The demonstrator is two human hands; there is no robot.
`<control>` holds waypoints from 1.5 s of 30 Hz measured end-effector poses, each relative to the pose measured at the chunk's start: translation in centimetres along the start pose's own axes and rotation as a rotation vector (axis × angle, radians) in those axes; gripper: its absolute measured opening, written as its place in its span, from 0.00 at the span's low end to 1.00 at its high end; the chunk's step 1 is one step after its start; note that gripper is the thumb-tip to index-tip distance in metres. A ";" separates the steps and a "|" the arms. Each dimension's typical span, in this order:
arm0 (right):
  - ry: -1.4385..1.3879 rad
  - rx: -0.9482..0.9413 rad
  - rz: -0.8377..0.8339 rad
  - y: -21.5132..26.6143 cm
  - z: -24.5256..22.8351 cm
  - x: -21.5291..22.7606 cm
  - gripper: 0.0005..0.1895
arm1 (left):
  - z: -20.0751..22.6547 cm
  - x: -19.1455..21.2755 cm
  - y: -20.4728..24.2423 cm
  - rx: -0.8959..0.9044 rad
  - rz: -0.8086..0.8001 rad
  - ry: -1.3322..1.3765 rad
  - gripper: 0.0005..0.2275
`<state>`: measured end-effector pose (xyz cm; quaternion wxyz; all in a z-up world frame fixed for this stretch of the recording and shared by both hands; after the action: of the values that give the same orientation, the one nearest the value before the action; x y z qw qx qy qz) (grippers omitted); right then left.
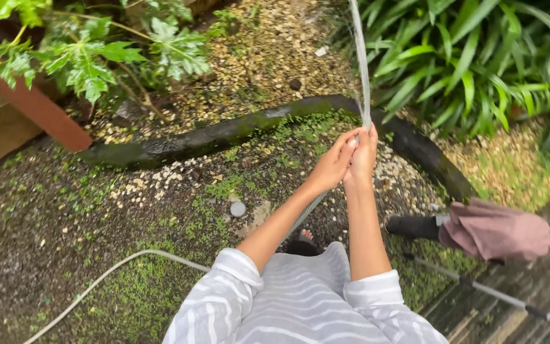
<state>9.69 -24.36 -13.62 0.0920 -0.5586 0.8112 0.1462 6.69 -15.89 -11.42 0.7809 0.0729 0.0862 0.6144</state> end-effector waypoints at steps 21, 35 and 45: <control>-0.166 -0.185 0.056 -3.5 5.6 9.6 0.31 | -1.1 -5.7 0.7 0.077 -0.098 -0.111 0.21; -0.120 -0.274 -0.014 -3.2 6.2 9.8 0.30 | -7.8 -6.9 -2.5 0.238 -0.019 -0.090 0.21; -0.072 -0.321 -0.092 -4.9 5.3 9.4 0.30 | -8.8 -7.8 -4.7 0.254 0.067 -0.087 0.22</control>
<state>10.84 -32.44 -22.24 0.0374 -0.5972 0.7471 0.2894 7.38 -24.51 -20.64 0.7473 0.2003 0.1270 0.6206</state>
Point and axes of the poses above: each hand's wrist, its own y-axis away from the middle knuckle, its own x-axis out of the back of the hand, z = x × y, the point moved 4 cm from there along -y, towards the middle knuckle, and after that the axes turned 5 degrees about x, right-handed, at the moved point
